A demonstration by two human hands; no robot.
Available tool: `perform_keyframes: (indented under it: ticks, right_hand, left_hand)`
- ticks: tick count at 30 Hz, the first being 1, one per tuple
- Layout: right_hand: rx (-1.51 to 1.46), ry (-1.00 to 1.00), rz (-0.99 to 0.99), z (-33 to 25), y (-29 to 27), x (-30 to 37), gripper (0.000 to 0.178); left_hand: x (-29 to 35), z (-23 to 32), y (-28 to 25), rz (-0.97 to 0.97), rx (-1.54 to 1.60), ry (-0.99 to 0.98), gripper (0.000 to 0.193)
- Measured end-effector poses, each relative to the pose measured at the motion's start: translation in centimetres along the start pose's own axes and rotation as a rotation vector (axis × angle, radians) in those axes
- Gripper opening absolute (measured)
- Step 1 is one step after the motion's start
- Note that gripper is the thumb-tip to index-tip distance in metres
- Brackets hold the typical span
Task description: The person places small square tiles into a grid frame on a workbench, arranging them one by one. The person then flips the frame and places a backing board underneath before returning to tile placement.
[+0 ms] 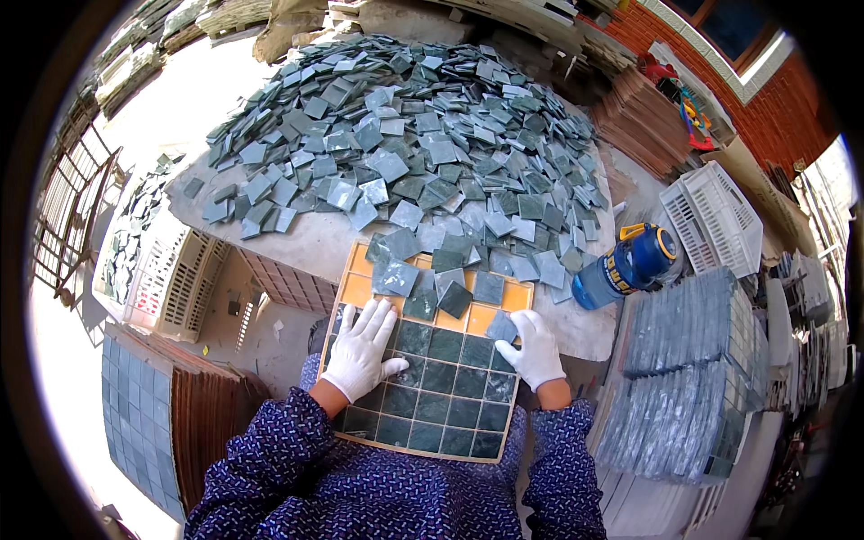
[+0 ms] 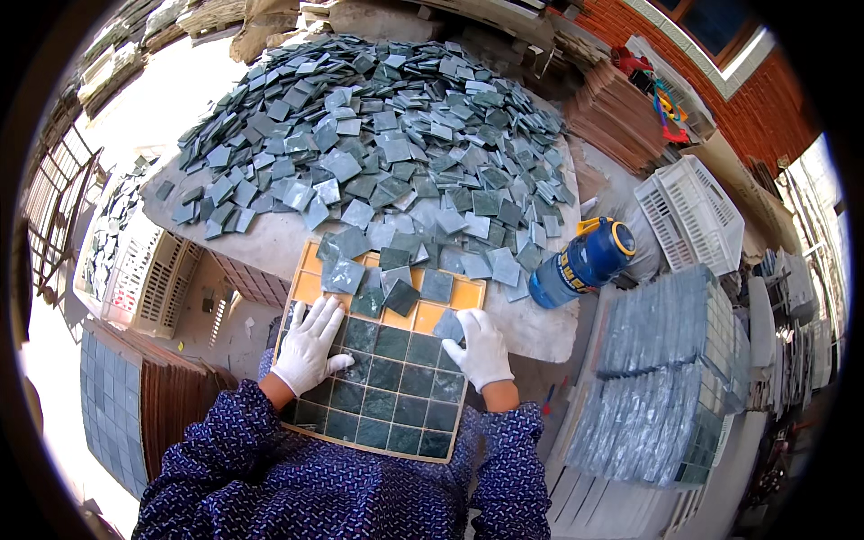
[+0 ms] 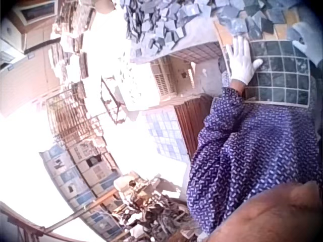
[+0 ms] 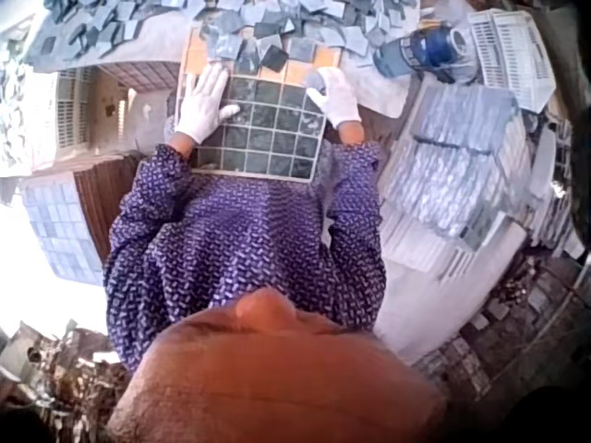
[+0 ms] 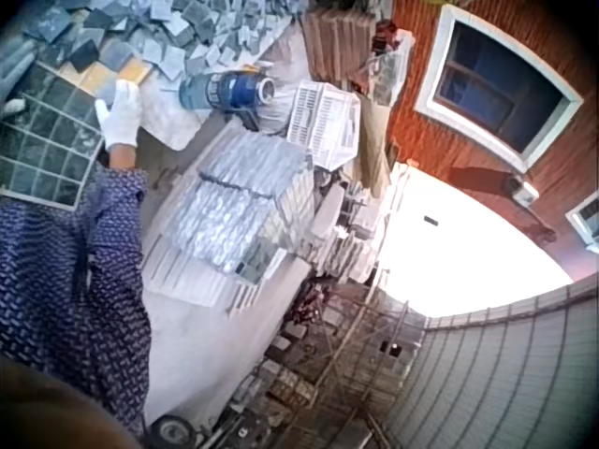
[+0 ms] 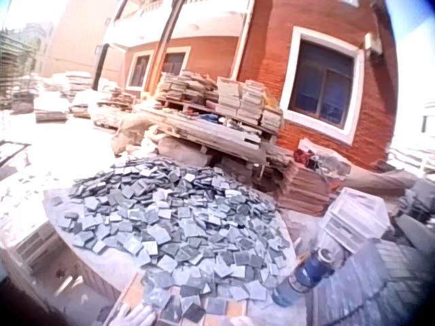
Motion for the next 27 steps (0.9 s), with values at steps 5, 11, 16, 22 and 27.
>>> perform_keyframes:
  ticks: [5, 11, 16, 22, 27]
  right_hand:
    - [0.02, -0.075, 0.089, -1.3, 1.1, 0.0, 0.053]
    - [0.034, -0.03, 0.095, -0.8, 0.9, -0.7, 0.049]
    - [-0.018, -0.017, 0.201, 0.7, -1.0, -0.4, 0.046]
    - [-0.094, 0.015, 0.183, 2.9, -2.3, 1.4, 0.048]
    - [-0.113, -0.036, 0.186, 3.5, -1.3, 0.3, 0.049]
  left_hand:
    - [1.4, 3.6, -1.5, -0.024, -0.001, 0.012, 0.086]
    - [-7.0, 5.4, -0.8, 0.122, 0.023, 0.252, 0.075]
    - [-14.4, 2.9, 1.3, 0.173, -0.022, 0.257, 0.075]
    - [-17.7, -0.1, -1.7, 0.19, -0.174, 0.09, 0.068]
    - [-17.3, 6.3, -0.3, 0.112, 0.107, 0.415, 0.066]
Point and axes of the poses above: each hand's wrist, its own x-axis away from the middle knuckle, its own y-axis out of the palm, z = x × y, the point moved 2 cm from there along -x, towards the middle knuckle, and after that the axes turned 4 degrees about z, right-handed, at the moved point
